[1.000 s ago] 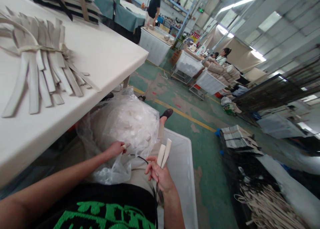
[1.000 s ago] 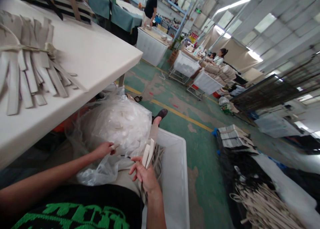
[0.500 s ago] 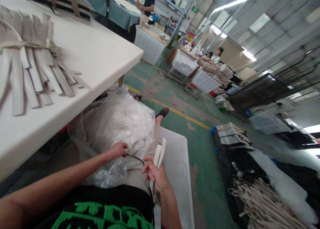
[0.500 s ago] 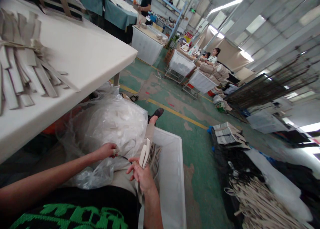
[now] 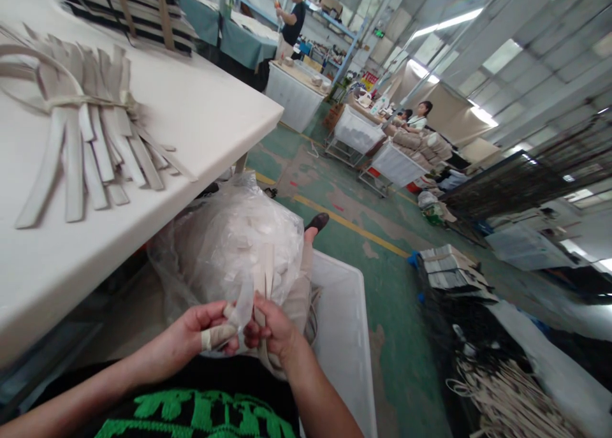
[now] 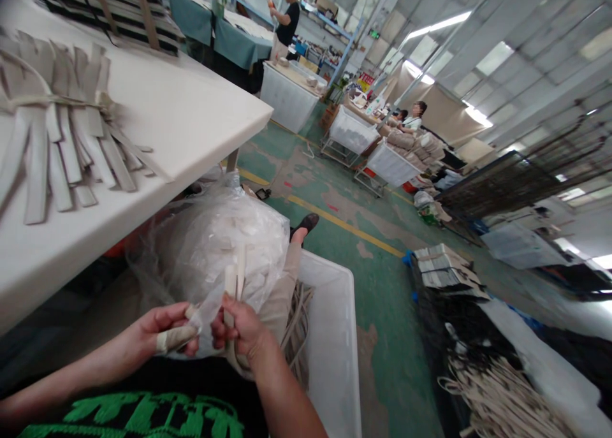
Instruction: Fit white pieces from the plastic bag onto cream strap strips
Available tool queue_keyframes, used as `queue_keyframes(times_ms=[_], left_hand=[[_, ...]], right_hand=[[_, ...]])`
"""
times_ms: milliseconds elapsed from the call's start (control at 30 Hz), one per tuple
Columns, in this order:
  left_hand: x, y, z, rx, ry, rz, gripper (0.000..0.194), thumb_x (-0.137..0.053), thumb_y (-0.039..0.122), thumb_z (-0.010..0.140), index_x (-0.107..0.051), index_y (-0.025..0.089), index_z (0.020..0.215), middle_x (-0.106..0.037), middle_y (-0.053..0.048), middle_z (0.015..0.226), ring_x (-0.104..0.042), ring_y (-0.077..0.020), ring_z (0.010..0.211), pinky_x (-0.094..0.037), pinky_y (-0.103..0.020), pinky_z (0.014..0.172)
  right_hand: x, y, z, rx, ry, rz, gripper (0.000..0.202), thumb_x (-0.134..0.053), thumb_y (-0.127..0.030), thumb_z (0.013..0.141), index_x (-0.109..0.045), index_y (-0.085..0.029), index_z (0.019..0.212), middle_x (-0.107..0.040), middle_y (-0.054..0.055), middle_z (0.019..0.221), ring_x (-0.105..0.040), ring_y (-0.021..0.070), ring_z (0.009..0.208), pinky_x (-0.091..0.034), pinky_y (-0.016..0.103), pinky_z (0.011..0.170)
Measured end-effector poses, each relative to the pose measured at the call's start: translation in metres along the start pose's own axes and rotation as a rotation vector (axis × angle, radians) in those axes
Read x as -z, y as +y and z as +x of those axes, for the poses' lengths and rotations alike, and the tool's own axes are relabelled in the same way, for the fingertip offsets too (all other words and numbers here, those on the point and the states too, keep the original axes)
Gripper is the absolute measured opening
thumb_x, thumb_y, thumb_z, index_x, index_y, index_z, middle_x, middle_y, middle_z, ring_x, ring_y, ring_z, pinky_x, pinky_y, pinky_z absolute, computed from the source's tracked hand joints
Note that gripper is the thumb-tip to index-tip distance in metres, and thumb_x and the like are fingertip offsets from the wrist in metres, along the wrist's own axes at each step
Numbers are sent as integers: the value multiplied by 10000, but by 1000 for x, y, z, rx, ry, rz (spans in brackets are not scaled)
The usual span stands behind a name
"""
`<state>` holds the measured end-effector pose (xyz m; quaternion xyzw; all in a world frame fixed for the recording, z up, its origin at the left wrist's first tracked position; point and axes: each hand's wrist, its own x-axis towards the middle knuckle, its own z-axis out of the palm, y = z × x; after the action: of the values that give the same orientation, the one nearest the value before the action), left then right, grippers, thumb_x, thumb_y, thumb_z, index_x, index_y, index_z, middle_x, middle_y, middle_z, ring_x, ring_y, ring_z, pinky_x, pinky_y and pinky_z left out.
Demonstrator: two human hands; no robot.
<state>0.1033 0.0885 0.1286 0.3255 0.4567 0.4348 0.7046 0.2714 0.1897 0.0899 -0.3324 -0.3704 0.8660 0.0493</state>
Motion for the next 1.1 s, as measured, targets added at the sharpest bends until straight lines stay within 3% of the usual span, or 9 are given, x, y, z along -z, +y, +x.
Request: queue_keyframes(times_ms=[100,200,333,433,567,700,800,933,1100], left_hand=[[-3,2,-1,13,10,26,354,-741,541,714,-712,206,823,-691,-33,745,-567,-177,667,-429,-262,652],[-3,2,3,28,21,48,353,-734,550,704,-712,199,737,-684,-28,706,-542,-167,618,-416,-255,611],[0,1,13,53,-31,182,319,-715,509,721,-762,194,712,-690,-33,678,-538,-179,604,-413,-262,601],[5,-4,21,63,-36,290,301,-751,488,681,-779,188,684,-660,-19,610,-512,-174,566,-388,-267,576],[11,-12,28,89,18,167,312,-820,472,568,-750,170,605,-618,-6,556,-463,-148,530,-371,-272,566],[18,-15,32,57,221,-17,379,-859,487,485,-668,163,535,-578,3,525,-429,-121,518,-351,-255,534],[24,-13,39,21,361,-227,431,-887,490,459,-626,162,554,-571,10,539,-464,-115,522,-389,-236,519],[30,-4,46,16,501,-535,309,-884,323,594,-630,159,661,-625,3,623,-554,-105,543,-484,-210,552],[33,7,48,18,563,-706,112,-714,162,824,-640,156,740,-666,-15,676,-626,-107,559,-524,-185,528]], right_hand=[[-10,-25,1,130,119,53,509,-723,-648,661,-631,-160,773,-359,-114,406,-211,36,326,-268,194,365],[-21,-56,-8,316,243,-198,426,-721,-562,720,-677,-145,798,-468,-69,432,-368,64,352,-267,200,372],[-37,-83,-15,416,220,-593,309,-643,-435,833,-724,-138,803,-561,-33,496,-471,78,426,-384,203,453],[-41,-87,-8,368,199,-660,294,-627,-407,837,-724,-134,790,-565,-31,498,-471,77,414,-385,201,441],[-32,-78,0,363,235,-551,379,-622,-507,844,-688,-133,855,-588,-29,529,-430,62,380,-341,189,395],[-18,-58,-6,347,235,-429,544,-578,-681,831,-634,-147,916,-594,-40,552,-340,42,347,-370,193,396],[-15,-35,-14,244,165,-430,625,-531,-755,817,-621,-144,913,-600,-34,557,-337,40,349,-402,198,421],[-19,-1,-22,48,3,-482,675,-519,-814,768,-609,-146,800,-581,-28,519,-381,52,343,-396,201,406],[-23,26,-21,-49,-34,-524,661,-516,-813,763,-605,-159,741,-566,-38,499,-385,55,320,-385,193,375]])
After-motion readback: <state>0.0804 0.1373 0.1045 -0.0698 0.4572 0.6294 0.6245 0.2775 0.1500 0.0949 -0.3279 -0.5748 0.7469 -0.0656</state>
